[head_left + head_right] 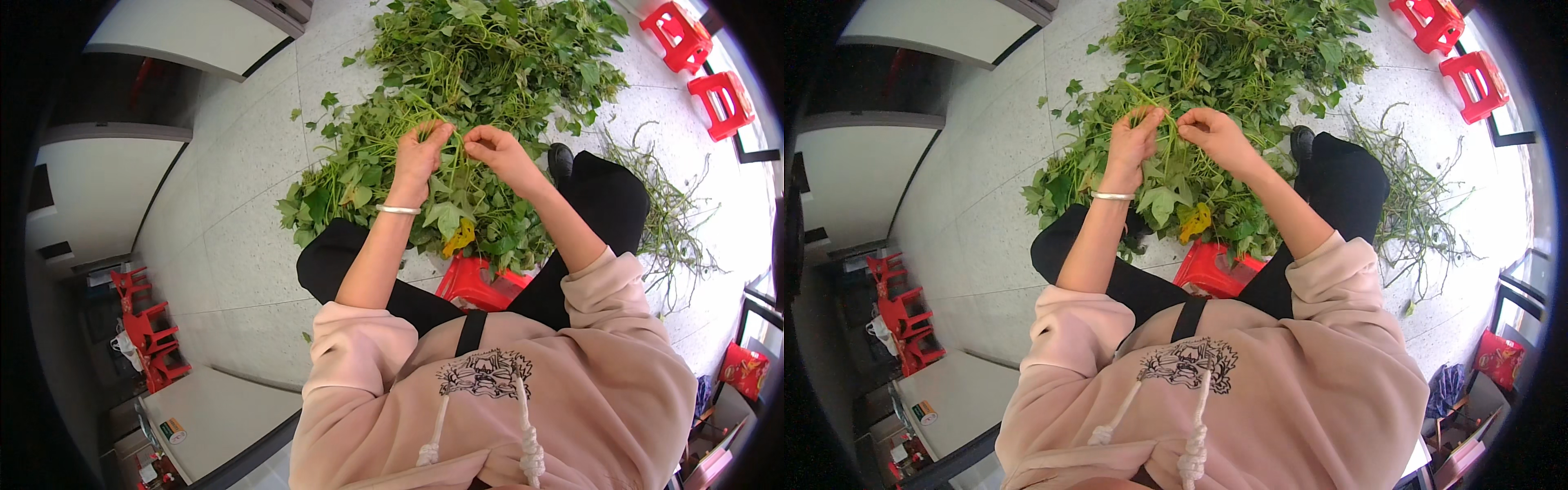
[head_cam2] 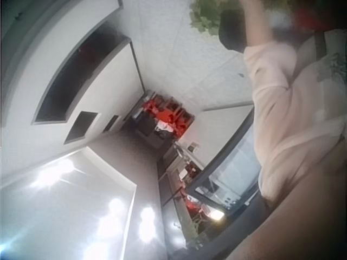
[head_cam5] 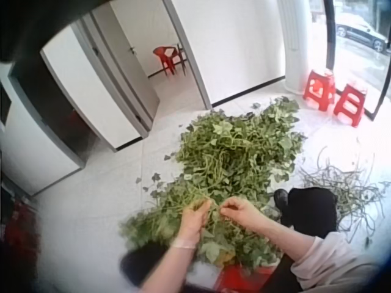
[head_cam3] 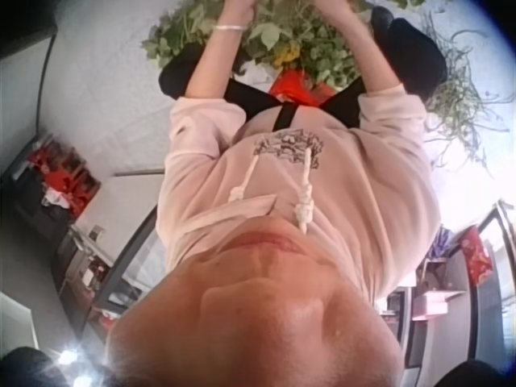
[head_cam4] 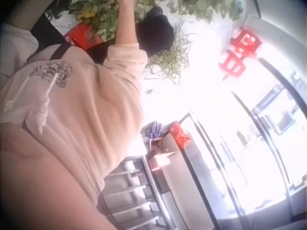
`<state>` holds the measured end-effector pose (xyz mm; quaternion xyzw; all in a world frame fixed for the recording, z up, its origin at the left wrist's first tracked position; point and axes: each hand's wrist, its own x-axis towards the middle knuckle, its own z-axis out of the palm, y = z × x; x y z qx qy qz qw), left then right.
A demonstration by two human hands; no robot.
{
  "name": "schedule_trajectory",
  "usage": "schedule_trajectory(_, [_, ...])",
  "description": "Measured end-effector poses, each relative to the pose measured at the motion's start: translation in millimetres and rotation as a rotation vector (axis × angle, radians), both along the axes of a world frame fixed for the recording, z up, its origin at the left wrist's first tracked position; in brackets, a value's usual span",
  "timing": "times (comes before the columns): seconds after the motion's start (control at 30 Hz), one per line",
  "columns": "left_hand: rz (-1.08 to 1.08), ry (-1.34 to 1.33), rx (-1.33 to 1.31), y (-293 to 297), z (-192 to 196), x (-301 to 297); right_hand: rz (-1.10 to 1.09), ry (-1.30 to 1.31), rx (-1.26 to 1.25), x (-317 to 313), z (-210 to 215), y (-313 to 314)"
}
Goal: The person sits on a low red stool and sorts a large pile of leafy green vegetables by hand. They pick up stems, remove leaves, and place the cleaned portions into a red basket while discarding unwanted parts onto the floor.
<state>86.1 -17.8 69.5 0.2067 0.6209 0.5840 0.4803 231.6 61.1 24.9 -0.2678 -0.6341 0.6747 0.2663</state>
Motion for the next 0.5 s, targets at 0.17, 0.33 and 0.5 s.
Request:
schedule_trajectory(0.17, [0.11,0.211,0.1,1.8,-3.6,5.2,-0.062,-0.069,0.078,-7.4,19.4,-11.9])
schedule_trajectory(0.33, [0.001,0.342,0.079,0.4,-9.7,3.5,-0.1,-0.191,0.266,-13.2,14.4,-16.1])
schedule_trajectory(0.5, [-0.187,0.533,-0.002,-4.9,-8.7,-6.9,-0.068,-0.16,0.188,-8.4,10.7,-9.4])
